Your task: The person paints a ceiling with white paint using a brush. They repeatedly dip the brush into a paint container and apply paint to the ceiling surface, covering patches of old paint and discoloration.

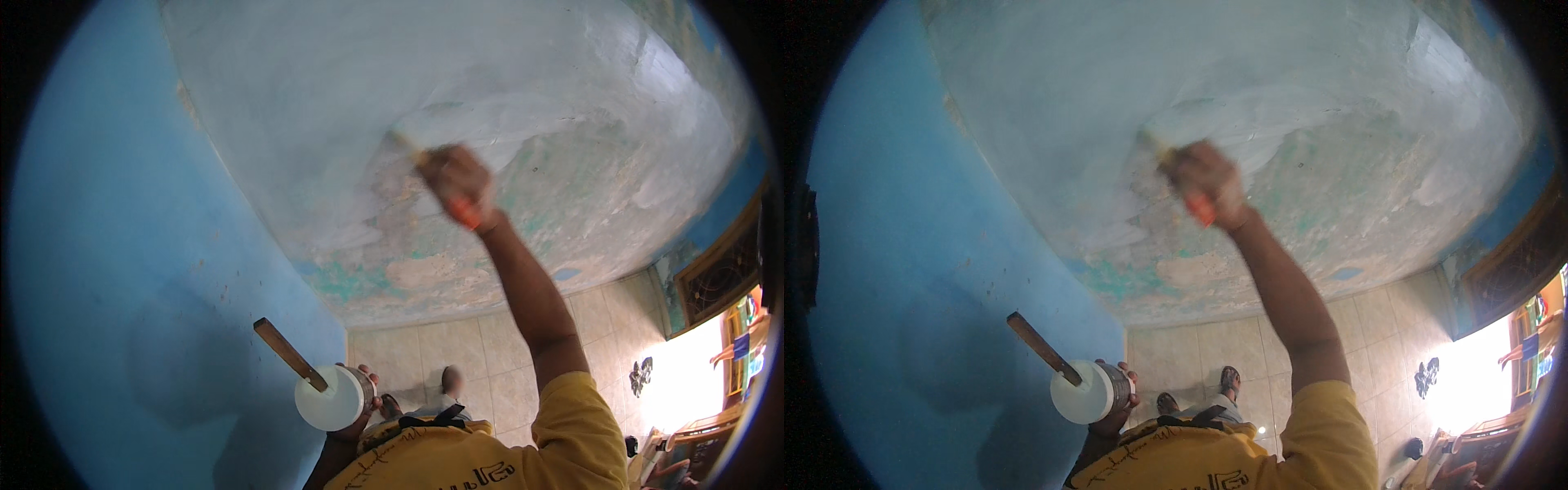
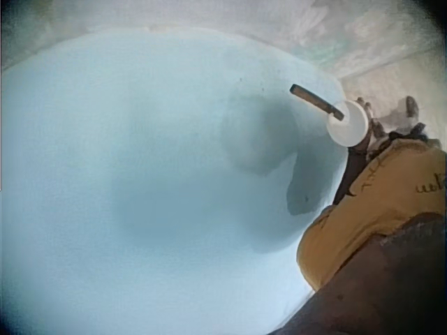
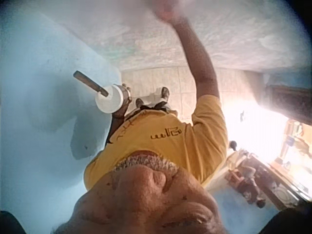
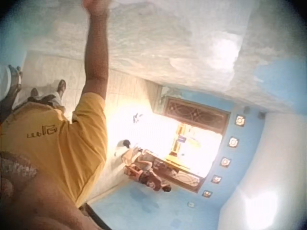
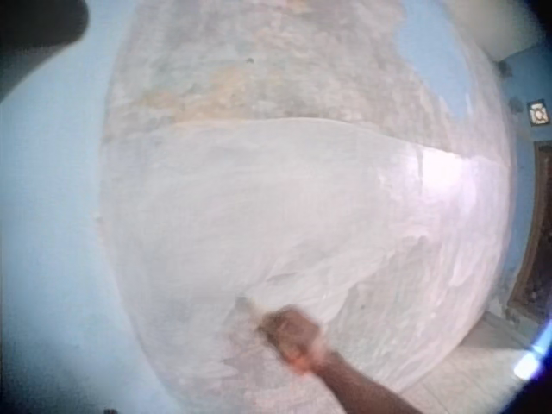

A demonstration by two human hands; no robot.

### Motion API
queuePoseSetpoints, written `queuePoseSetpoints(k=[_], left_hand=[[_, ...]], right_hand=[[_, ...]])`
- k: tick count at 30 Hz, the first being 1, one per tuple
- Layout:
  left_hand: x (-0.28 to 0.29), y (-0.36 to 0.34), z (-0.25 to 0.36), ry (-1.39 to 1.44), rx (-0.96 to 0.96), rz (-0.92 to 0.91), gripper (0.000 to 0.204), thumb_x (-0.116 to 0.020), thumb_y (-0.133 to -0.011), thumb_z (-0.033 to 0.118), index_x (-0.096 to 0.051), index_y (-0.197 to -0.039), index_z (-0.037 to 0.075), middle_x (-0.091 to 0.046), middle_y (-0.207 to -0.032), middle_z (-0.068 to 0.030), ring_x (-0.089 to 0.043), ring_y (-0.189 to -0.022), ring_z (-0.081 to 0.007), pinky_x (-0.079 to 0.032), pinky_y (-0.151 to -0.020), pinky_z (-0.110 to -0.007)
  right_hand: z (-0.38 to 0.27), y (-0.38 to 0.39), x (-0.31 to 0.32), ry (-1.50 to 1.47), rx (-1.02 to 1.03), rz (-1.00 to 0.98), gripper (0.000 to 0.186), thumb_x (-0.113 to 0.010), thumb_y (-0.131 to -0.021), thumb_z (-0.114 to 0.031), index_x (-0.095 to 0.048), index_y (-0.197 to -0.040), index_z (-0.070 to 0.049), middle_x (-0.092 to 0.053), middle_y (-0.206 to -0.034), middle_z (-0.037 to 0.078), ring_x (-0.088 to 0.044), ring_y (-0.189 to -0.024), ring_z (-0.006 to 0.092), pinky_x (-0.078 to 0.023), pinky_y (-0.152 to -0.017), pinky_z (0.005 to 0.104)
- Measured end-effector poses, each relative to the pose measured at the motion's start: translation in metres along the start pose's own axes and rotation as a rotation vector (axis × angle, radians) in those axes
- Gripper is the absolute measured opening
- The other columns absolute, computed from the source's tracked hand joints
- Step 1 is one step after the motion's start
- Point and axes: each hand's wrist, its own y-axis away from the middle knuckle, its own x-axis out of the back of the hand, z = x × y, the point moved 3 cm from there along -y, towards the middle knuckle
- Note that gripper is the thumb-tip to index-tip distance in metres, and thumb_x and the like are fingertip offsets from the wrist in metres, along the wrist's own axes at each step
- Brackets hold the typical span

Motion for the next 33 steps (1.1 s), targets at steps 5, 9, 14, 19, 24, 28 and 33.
queuePoseSetpoints(k=[5,9,14,19,24,28,33], left_hand=[[-0.001,0.003,-0.002,0.004,-0.028,0.043,0.052,-0.062,-0.098,0.049,-0.052,-0.144,0.025,-0.043,-0.141,-0.0197,-0.043,-0.131,-0.0427,-0.056,-0.089,-0.059],[0.005,0.004,-0.004,-0.013,-0.041,0.044,0.053,-0.061,-0.098,0.049,-0.052,-0.144,0.025,-0.042,-0.144,-0.0195,-0.043,-0.133,-0.0434,-0.055,-0.089,-0.06],[0.002,0.004,-0.002,-0.003,-0.035,0.057,0.052,-0.06,-0.099,0.048,-0.051,-0.144,0.025,-0.042,-0.145,-0.0182,-0.043,-0.132,-0.0417,-0.053,-0.09,-0.06],[0.007,0.001,-0.001,-0.014,-0.021,0.04,0.051,-0.061,-0.098,0.048,-0.052,-0.144,0.026,-0.041,-0.144,-0.0173,-0.041,-0.133,-0.0406,-0.053,-0.09,-0.058],[0.0,0.009,-0.003,-0.031,-0.046,0.083,0.05,-0.062,-0.098,0.047,-0.052,-0.142,0.026,-0.039,-0.144,-0.0173,-0.039,-0.133,-0.0409,-0.054,-0.09,-0.057],[-0.007,0.005,-0.004,-0.102,-0.049,0.056,0.05,-0.061,-0.099,0.047,-0.052,-0.143,0.025,-0.039,-0.144,-0.0178,-0.038,-0.134,-0.0405,-0.054,-0.09,-0.058],[-0.01,0.002,-0.004,-0.056,-0.044,0.04,0.05,-0.061,-0.099,0.046,-0.051,-0.144,0.026,-0.041,-0.144,-0.0174,-0.038,-0.134,-0.0404,-0.052,-0.091,-0.059]], right_hand=[[0.048,-0.045,0.071,0.257,-0.111,0.289,0.015,-0.076,-0.085,0.003,-0.075,-0.099,-0.003,-0.073,-0.097,0.01,-0.071,-0.091,0.0232,-0.058,-0.077,0.034],[0.003,-0.03,0.017,0.273,-0.05,0.206,0.019,-0.083,-0.08,-0.005,-0.076,-0.098,-0.006,-0.072,-0.094,0.008,-0.069,-0.087,0.0231,-0.058,-0.074,0.0337],[-0.05,-0.029,-0.038,-0.029,-0.075,0.18,0.018,-0.082,-0.079,-0.008,-0.074,-0.095,-0.007,-0.071,-0.097,0.007,-0.069,-0.091,0.0237,-0.058,-0.074,0.0341],[0.039,0.011,0.011,-0.535,-0.68,0.681,0.014,-0.066,-0.088,0.002,-0.071,-0.101,-0.002,-0.073,-0.103,0.009,-0.067,-0.096,0.0209,-0.053,-0.089,0.0345],[0.057,0.038,0.081,0.199,-0.508,0.726,0.012,-0.067,-0.093,0.001,-0.072,-0.103,-0.003,-0.072,-0.103,0.009,-0.067,-0.097,0.0229,-0.055,-0.087,0.0361],[0.037,0.011,0.02,0.571,-0.415,0.354,0.008,-0.07,-0.094,-0.004,-0.072,-0.1,-0.008,-0.07,-0.098,0.01,-0.067,-0.095,0.0265,-0.055,-0.08,0.0367],[-0.062,-0.048,-0.058,-0.087,-0.186,0.244,0.03,-0.079,-0.074,-0.01,-0.074,-0.103,-0.014,-0.065,-0.099,0.006,-0.064,-0.088,0.024,-0.056,-0.071,0.0384]])
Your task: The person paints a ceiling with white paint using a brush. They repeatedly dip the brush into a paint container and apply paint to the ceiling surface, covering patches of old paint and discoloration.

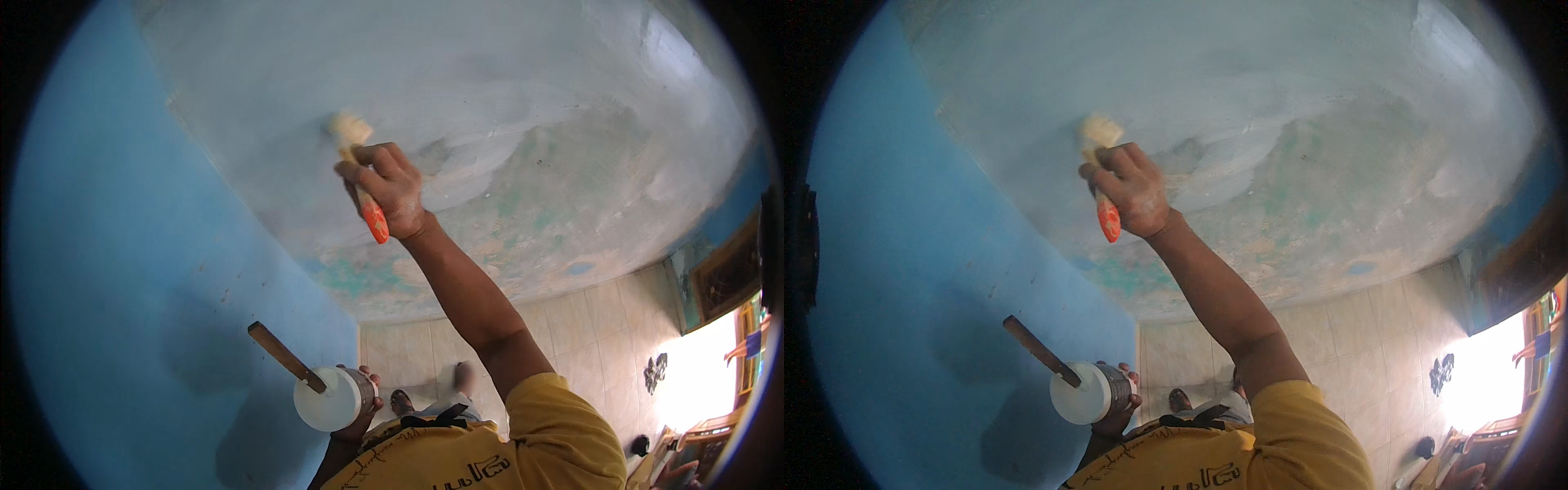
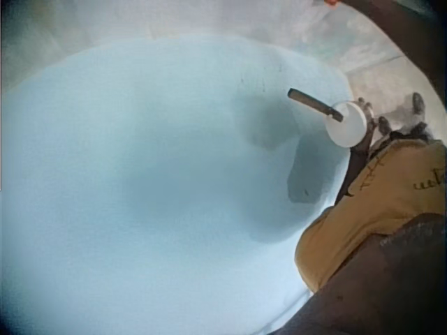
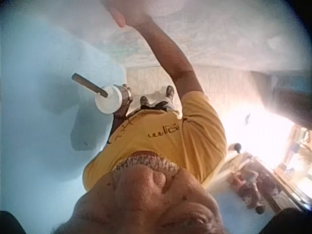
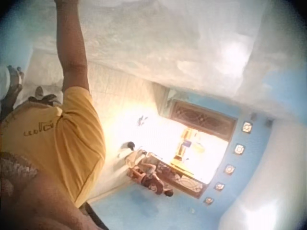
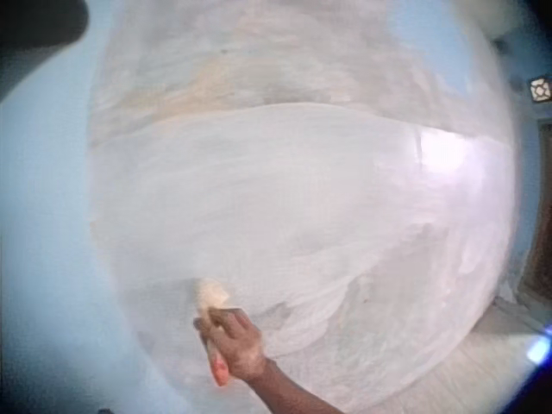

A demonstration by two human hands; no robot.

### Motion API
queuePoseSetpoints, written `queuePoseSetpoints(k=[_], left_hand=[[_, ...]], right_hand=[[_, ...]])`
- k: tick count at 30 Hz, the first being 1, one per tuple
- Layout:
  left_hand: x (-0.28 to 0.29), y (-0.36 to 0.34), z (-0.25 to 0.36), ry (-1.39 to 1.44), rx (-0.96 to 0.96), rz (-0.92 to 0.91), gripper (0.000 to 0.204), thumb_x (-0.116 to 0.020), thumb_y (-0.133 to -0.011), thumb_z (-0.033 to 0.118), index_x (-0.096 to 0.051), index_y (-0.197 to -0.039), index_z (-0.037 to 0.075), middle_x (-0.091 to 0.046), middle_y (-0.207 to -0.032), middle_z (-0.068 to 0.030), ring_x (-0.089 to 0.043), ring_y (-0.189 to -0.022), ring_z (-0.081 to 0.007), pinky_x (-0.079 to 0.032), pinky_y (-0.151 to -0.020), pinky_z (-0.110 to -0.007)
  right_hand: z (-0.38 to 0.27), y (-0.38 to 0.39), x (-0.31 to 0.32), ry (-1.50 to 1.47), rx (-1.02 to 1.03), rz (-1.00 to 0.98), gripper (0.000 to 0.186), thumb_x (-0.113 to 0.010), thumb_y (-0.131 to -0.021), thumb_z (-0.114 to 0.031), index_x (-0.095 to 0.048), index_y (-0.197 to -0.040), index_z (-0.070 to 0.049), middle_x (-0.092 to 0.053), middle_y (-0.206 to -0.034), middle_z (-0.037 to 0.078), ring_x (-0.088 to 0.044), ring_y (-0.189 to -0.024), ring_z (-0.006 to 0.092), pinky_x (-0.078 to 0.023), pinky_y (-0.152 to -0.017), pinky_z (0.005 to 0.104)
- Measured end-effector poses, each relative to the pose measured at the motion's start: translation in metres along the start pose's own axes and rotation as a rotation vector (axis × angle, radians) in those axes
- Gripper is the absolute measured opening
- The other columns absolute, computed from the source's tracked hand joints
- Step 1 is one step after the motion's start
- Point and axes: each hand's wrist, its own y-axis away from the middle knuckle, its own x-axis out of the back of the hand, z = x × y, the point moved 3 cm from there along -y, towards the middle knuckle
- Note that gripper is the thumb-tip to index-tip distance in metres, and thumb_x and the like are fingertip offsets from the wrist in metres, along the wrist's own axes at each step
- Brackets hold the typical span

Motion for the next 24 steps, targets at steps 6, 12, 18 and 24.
queuePoseSetpoints(k=[6,12,18,24], left_hand=[[-0.001,-0.002,0.003,0.004,0.027,-0.018,0.048,-0.059,-0.1,0.046,-0.05,-0.143,0.025,-0.041,-0.142,-0.0172,-0.039,-0.135,-0.0379,-0.049,-0.093,-0.059],[0.005,-0.004,0.001,0.018,0.03,-0.015,0.047,-0.059,-0.1,0.045,-0.051,-0.141,0.023,-0.041,-0.142,-0.0164,-0.039,-0.134,-0.0358,-0.049,-0.093,-0.058],[-0.001,0.001,-0.007,0.025,0.006,-0.007,0.054,-0.064,-0.094,0.047,-0.052,-0.142,0.024,-0.04,-0.143,-0.0152,-0.038,-0.134,-0.0354,-0.047,-0.094,-0.054],[0.007,-0.004,-0.01,0.091,-0.012,-0.07,0.053,-0.063,-0.095,0.047,-0.053,-0.141,0.024,-0.04,-0.144,-0.0156,-0.036,-0.136,-0.0368,-0.047,-0.095,-0.055]], right_hand=[[0.121,0.013,0.117,-0.216,-0.219,0.225,0.014,-0.071,-0.087,-0.003,-0.072,-0.101,-0.006,-0.07,-0.102,0.009,-0.067,-0.097,0.0259,-0.053,-0.087,0.0381],[0.203,0.026,0.313,0.154,-0.314,0.52,0.014,-0.068,-0.092,-0.003,-0.072,-0.105,-0.003,-0.074,-0.103,0.007,-0.07,-0.096,0.0211,-0.056,-0.088,0.0345],[0.182,0.016,0.296,0.56,0.02,0.467,0.012,-0.067,-0.096,-0.006,-0.072,-0.106,-0.002,-0.073,-0.101,0.011,-0.071,-0.094,0.0228,-0.058,-0.084,0.0353],[0.001,-0.003,0.036,0.213,0.024,0.11,0.03,-0.074,-0.08,-0.011,-0.069,-0.109,-0.009,-0.063,-0.095,0.009,-0.063,-0.086,0.0275,-0.053,-0.07,0.0412]])
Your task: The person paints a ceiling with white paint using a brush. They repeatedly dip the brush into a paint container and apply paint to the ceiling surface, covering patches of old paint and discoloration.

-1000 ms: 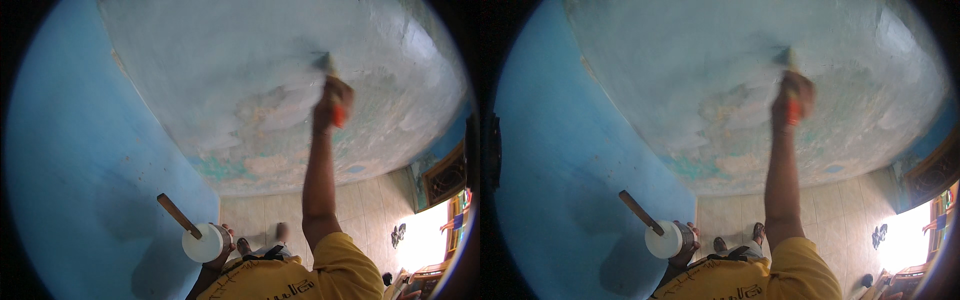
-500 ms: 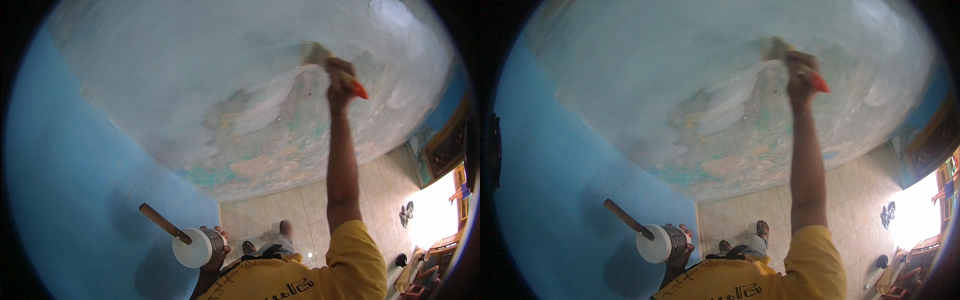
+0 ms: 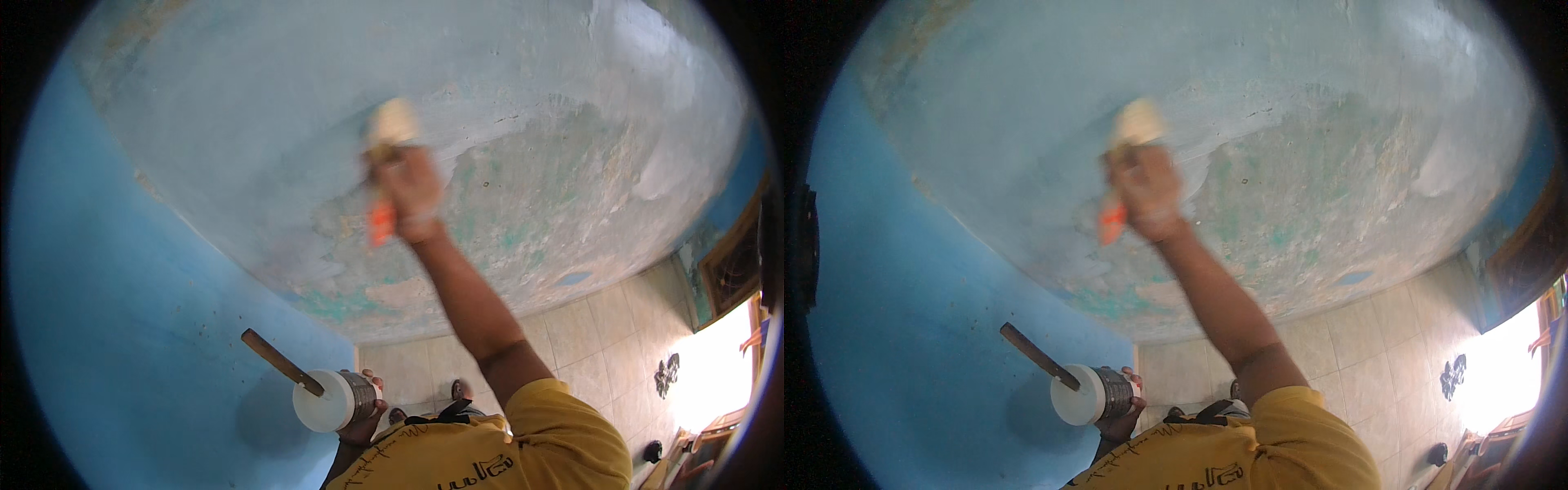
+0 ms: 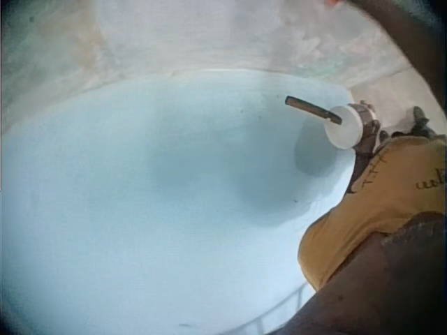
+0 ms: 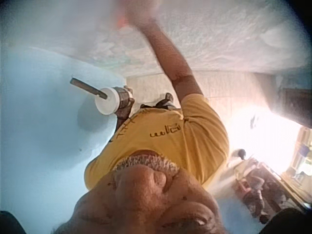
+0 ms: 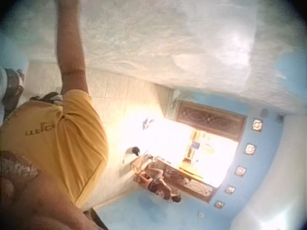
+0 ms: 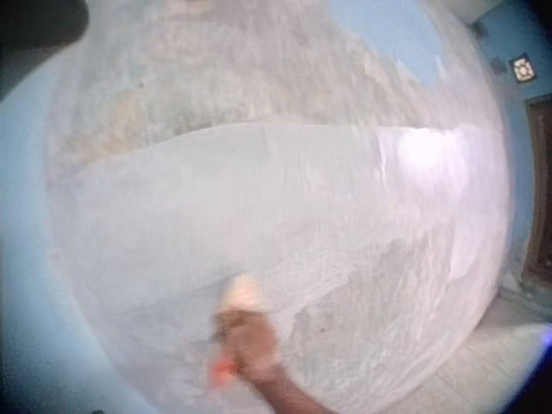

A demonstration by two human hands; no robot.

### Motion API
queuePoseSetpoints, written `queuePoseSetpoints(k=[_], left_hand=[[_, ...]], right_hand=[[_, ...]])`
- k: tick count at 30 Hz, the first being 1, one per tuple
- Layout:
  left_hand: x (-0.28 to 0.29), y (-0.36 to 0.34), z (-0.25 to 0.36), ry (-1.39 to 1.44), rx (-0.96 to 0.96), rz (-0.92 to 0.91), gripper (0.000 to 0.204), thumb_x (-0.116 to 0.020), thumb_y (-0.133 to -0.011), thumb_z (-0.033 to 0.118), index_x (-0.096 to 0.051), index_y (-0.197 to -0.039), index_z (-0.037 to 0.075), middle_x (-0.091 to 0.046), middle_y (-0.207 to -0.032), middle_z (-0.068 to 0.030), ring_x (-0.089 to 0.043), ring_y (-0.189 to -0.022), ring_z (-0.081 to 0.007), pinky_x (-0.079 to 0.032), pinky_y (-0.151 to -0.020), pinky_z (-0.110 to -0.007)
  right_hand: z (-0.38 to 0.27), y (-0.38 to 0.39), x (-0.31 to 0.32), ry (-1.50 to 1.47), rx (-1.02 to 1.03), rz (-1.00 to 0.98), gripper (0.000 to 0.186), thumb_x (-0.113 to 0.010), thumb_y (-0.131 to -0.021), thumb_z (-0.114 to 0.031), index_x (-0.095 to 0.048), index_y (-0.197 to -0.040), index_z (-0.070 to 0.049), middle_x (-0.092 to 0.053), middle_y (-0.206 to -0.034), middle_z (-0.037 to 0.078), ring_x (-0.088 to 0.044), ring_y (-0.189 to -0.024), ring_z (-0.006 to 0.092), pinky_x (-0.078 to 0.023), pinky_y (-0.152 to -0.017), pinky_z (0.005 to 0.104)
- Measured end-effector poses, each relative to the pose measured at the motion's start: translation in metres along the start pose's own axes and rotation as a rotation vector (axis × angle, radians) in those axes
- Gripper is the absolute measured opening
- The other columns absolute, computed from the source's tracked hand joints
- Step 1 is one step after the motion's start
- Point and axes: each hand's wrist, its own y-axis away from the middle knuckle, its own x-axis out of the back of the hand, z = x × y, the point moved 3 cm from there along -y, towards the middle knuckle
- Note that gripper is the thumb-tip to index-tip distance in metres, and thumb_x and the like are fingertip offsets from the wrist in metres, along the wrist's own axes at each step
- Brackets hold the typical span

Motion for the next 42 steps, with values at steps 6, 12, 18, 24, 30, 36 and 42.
queuePoseSetpoints(k=[6,12,18,24,30,36,42], left_hand=[[-0.007,-0.001,-0.001,0.048,0.013,0.056,0.058,-0.068,-0.089,0.05,-0.054,-0.14,0.025,-0.039,-0.145,-0.0132,-0.034,-0.135,-0.0332,-0.045,-0.095,-0.054],[0.0,-0.001,0.005,-0.06,0.016,0.027,0.055,-0.065,-0.092,0.052,-0.055,-0.139,0.025,-0.041,-0.141,-0.0153,-0.035,-0.131,-0.0356,-0.047,-0.093,-0.055],[-0.028,0.004,-0.001,-0.069,0.069,0.012,0.055,-0.063,-0.093,0.053,-0.054,-0.139,0.025,-0.041,-0.14,-0.016,-0.037,-0.128,-0.0361,-0.049,-0.091,-0.055],[-0.021,0.005,0.001,0.05,0.095,0.017,0.055,-0.063,-0.094,0.051,-0.053,-0.141,0.025,-0.04,-0.144,-0.0165,-0.037,-0.131,-0.0381,-0.05,-0.093,-0.057],[-0.009,0.003,0.007,0.001,0.048,0.008,0.055,-0.064,-0.096,0.048,-0.051,-0.144,0.025,-0.041,-0.143,-0.0177,-0.038,-0.134,-0.0407,-0.051,-0.094,-0.06],[-0.011,0.002,0.008,-0.067,0.0,0.079,0.062,-0.06,-0.096,0.057,-0.051,-0.144,0.019,-0.048,-0.141,-0.0205,-0.06,-0.119,-0.0461,-0.056,-0.081,-0.065],[-0.011,0.002,0.005,-0.014,-0.024,0.042,0.059,-0.064,-0.095,0.052,-0.05,-0.145,0.024,-0.046,-0.141,-0.0216,-0.054,-0.121,-0.0468,-0.055,-0.081,-0.067]], right_hand=[[-0.072,-0.008,-0.064,-0.463,0.135,-0.34,0.035,-0.071,-0.076,-0.013,-0.068,-0.11,-0.008,-0.062,-0.103,0.01,-0.062,-0.093,0.0324,-0.053,-0.082,0.0412],[0.129,-0.083,0.068,-0.215,-0.055,0.04,0.007,-0.073,-0.086,-0.002,-0.071,-0.091,-0.007,-0.072,-0.1,0.007,-0.069,-0.094,0.0223,-0.055,-0.082,0.0342],[0.119,-0.12,0.095,0.39,0.169,0.169,0.014,-0.071,-0.091,0.001,-0.072,-0.104,-0.003,-0.074,-0.093,0.009,-0.071,-0.087,0.0253,-0.057,-0.078,0.0368],[-0.015,0.016,-0.037,0.02,0.361,-0.26,0.03,-0.074,-0.071,-0.021,-0.068,-0.098,-0.01,-0.061,-0.109,0.014,-0.061,-0.099,0.0309,-0.054,-0.081,0.0442],[-0.035,0.098,-0.047,-0.309,0.349,-0.754,0.024,-0.073,-0.075,-0.016,-0.069,-0.098,-0.01,-0.062,-0.112,0.01,-0.061,-0.105,0.0272,-0.056,-0.09,0.0424],[0.06,-0.076,-0.016,-0.156,0.246,-0.316,0.019,-0.077,-0.083,-0.003,-0.07,-0.1,-0.008,-0.07,-0.094,0.005,-0.068,-0.089,0.0264,-0.057,-0.073,0.0356],[0.055,-0.102,-0.005,0.133,0.429,-0.187,0.026,-0.082,-0.078,-0.007,-0.074,-0.103,-0.007,-0.071,-0.102,0.01,-0.069,-0.096,0.0249,-0.058,-0.083,0.039]])
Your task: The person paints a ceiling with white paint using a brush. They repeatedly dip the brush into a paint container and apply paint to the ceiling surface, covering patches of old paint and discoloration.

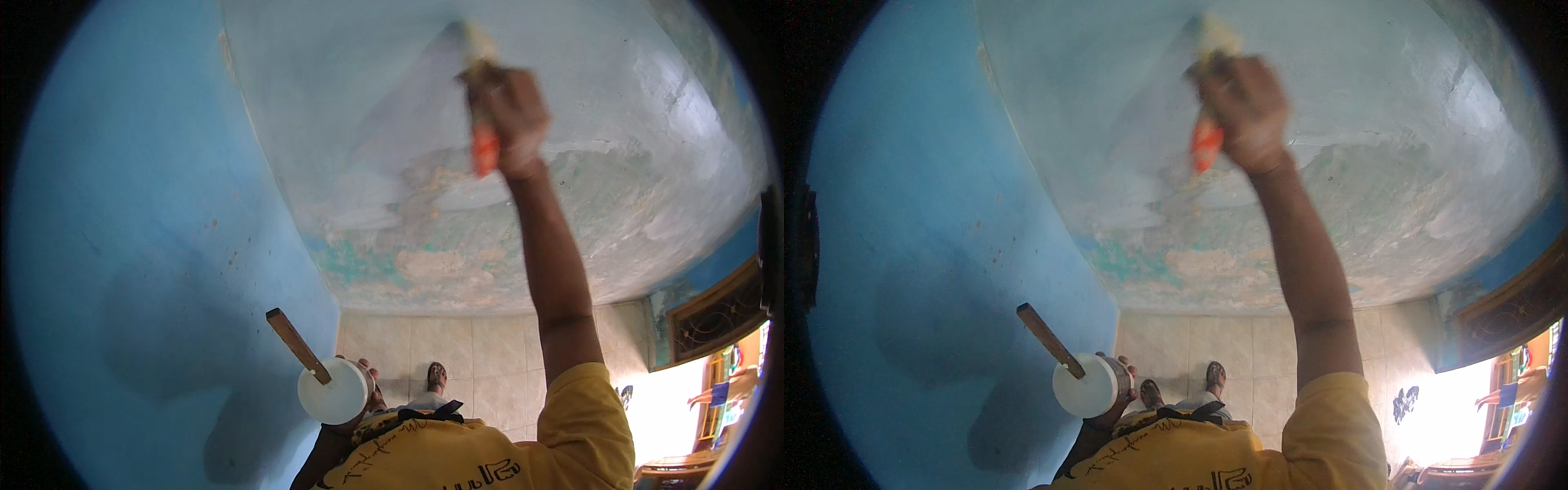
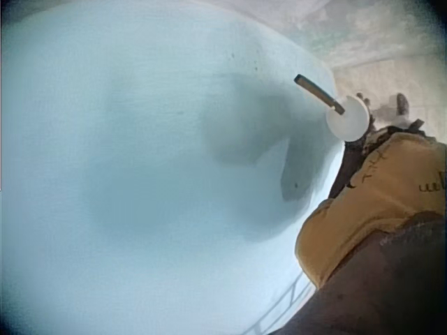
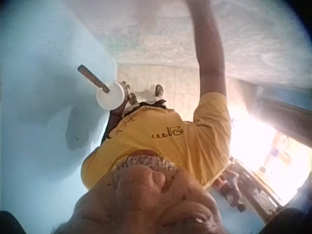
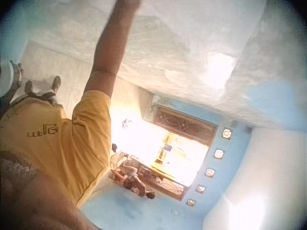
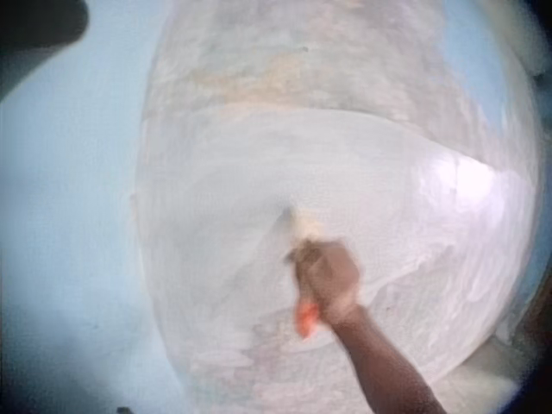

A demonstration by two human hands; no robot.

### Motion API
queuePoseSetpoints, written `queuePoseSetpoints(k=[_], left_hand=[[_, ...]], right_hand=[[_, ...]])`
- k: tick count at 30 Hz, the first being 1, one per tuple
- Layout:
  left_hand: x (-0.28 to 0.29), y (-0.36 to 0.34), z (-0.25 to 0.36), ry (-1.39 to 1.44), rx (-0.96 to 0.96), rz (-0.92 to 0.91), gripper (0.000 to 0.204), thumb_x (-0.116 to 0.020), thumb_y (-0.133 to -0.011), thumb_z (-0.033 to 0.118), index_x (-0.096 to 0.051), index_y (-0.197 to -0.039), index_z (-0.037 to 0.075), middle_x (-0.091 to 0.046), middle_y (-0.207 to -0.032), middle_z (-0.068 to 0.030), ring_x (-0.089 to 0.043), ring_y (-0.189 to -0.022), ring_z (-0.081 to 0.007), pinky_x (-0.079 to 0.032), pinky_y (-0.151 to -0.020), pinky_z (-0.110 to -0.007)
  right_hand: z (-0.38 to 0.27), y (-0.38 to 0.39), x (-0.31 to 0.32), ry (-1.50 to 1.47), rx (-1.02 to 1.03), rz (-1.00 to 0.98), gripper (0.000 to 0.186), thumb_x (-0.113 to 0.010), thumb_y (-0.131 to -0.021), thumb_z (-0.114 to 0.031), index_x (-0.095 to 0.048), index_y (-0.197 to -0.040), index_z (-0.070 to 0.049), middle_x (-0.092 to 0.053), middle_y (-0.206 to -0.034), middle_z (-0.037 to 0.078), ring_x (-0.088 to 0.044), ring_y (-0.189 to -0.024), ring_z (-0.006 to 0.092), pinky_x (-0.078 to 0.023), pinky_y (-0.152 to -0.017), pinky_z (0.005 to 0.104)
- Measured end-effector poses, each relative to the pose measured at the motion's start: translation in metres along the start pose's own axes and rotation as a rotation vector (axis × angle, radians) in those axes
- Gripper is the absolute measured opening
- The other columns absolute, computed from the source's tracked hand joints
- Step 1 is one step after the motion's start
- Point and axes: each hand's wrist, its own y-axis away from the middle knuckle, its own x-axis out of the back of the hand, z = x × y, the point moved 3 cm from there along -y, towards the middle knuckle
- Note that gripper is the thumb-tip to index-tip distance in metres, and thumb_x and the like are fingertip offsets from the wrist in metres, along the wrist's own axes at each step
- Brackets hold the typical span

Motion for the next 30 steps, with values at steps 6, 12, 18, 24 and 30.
queuePoseSetpoints(k=[6,12,18,24,30], left_hand=[[-0.016,-0.008,0.001,-0.025,0.096,-0.12,0.062,-0.071,-0.093,0.046,-0.046,-0.145,0.024,-0.038,-0.144,-0.0198,-0.04,-0.134,-0.0415,-0.054,-0.094,-0.061],[0.016,0.0,0.014,-0.026,0.083,-0.113,0.062,-0.068,-0.095,0.047,-0.045,-0.149,0.025,-0.037,-0.147,-0.021,-0.038,-0.137,-0.0428,-0.051,-0.096,-0.063],[0.002,0.002,0.006,0.025,0.038,-0.017,0.061,-0.065,-0.096,0.05,-0.048,-0.148,0.024,-0.039,-0.146,-0.0225,-0.037,-0.138,-0.0433,-0.05,-0.093,-0.064],[-0.001,-0.012,0.002,-0.039,0.077,0.025,0.059,-0.065,-0.096,0.05,-0.047,-0.147,0.028,-0.04,-0.143,-0.0176,-0.04,-0.133,-0.0383,-0.053,-0.088,-0.059],[-0.018,-0.017,-0.008,-0.08,0.06,-0.011,0.053,-0.062,-0.099,0.046,-0.047,-0.146,0.026,-0.042,-0.143,-0.0165,-0.041,-0.132,-0.0371,-0.054,-0.087,-0.058]], right_hand=[[-0.149,0.157,-0.06,-0.454,0.008,-0.483,0.021,-0.073,-0.076,-0.014,-0.068,-0.096,-0.01,-0.062,-0.106,0.01,-0.064,-0.1,0.0271,-0.056,-0.086,0.0419],[-0.021,0.187,-0.015,-0.276,-0.19,-0.166,0.017,-0.072,-0.083,0.002,-0.07,-0.099,-0.005,-0.071,-0.096,0.01,-0.067,-0.091,0.0288,-0.056,-0.078,0.0389],[0.076,0.194,0.106,0.04,-0.59,0.247,0.014,-0.07,-0.091,0.002,-0.072,-0.103,-0.005,-0.072,-0.098,0.009,-0.068,-0.091,0.0244,-0.055,-0.081,0.0354],[-0.037,0.244,0.007,0.107,-0.527,-0.303,0.02,-0.082,-0.088,-0.018,-0.071,-0.104,-0.011,-0.07,-0.107,0.009,-0.068,-0.096,0.0231,-0.055,-0.08,0.0362],[-0.114,0.226,-0.004,-0.495,-0.201,-0.342,0.031,-0.075,-0.072,-0.012,-0.072,-0.103,-0.011,-0.065,-0.114,0.011,-0.064,-0.106,0.0283,-0.056,-0.091,0.0398]])
